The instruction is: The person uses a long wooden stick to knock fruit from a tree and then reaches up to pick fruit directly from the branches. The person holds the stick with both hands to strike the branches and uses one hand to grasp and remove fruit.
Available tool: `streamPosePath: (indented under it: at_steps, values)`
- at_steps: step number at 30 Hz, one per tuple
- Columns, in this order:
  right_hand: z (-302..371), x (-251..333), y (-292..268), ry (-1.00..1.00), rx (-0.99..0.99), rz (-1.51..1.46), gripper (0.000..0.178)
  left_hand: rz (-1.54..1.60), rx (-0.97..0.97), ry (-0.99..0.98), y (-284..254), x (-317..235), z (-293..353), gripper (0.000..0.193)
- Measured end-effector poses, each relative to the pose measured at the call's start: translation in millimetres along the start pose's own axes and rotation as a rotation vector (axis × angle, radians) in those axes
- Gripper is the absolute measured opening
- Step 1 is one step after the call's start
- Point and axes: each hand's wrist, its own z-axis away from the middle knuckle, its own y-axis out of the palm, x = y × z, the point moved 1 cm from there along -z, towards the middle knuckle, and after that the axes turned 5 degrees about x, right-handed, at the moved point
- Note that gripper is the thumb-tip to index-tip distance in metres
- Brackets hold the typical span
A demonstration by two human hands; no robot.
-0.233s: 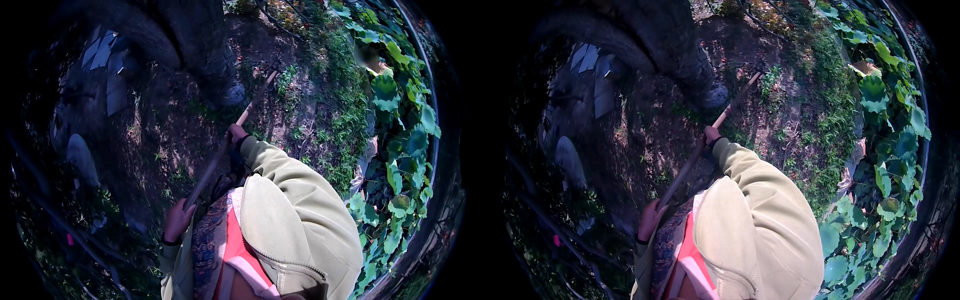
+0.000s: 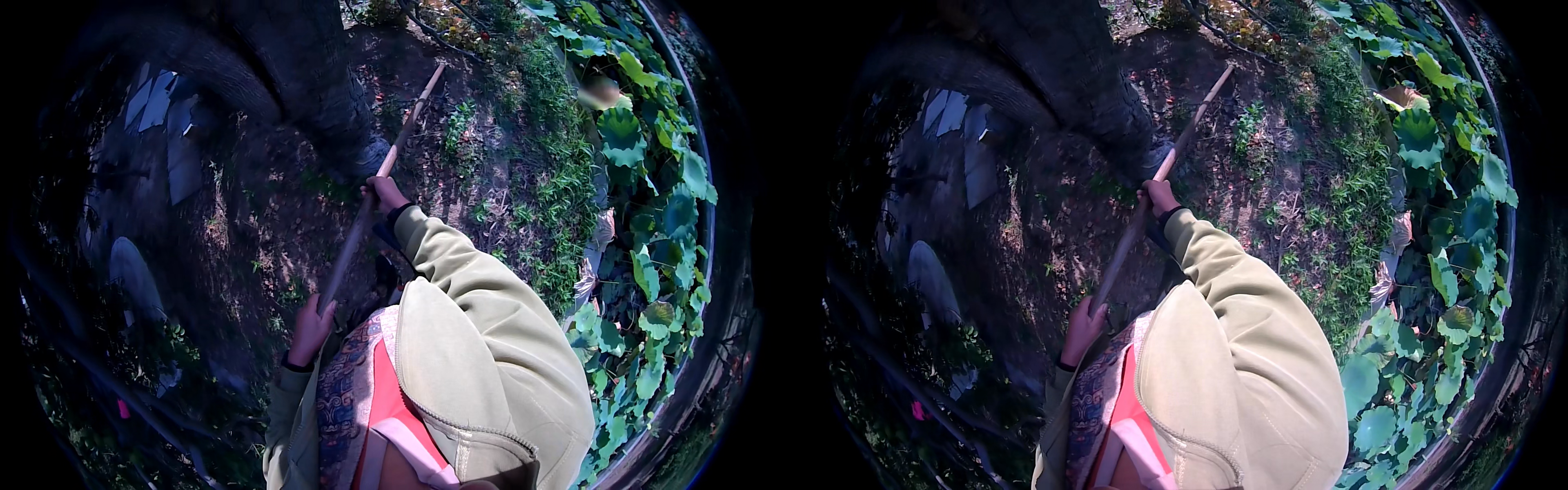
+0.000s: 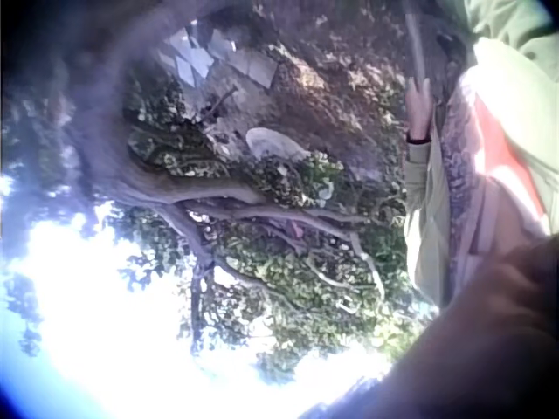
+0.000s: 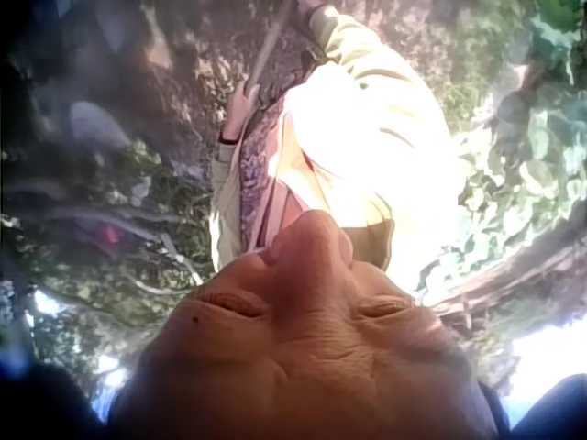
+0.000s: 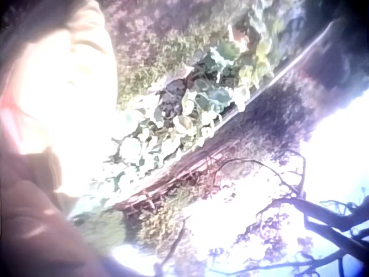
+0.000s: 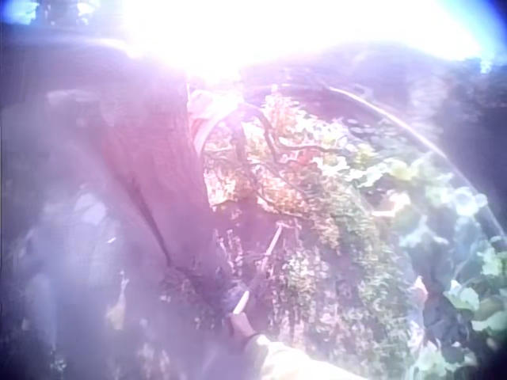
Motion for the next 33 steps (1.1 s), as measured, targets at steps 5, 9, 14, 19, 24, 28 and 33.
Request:
streamPosePath:
  at_steps: [5,9,14,19,24,28,33]
  values:
    - [-27.1,-24.1,-16.5,0.022,0.122,0.01,0.009,-0.135,-0.065,0.138,11.8,-8.7,-58.8,0.026]
    - [-28.6,-48.3,-22.6,0.225,0.152,-0.05,0.007,-0.186,-0.014,0.065,21.5,3.2,-69.3,0.028]
    - [2.3,-62.7,3.0,0.362,0.111,0.017,0.005,-0.063,-0.022,-0.024,12.0,-2.8,-6.5,0.029]
    - [27.5,-70.3,39.5,0.334,0.034,0.108,0.011,-0.176,-0.086,-0.122,6.7,9.7,12.8,0.03]
    - [2.8,-68.1,36.1,0.221,0.087,0.171,0.011,-0.034,-0.137,-0.114,8.8,1.8,9.1,0.028]
    - [-6.1,-33.4,40.5,0.08,0.097,0.144,0.008,-0.082,-0.09,-0.118,4.5,-7.3,-9.4,0.027]
    - [9.6,13.6,50.8,0.016,-0.012,0.052,0.006,-0.082,-0.103,0.016,15.2,-6.3,-39.7,0.028]
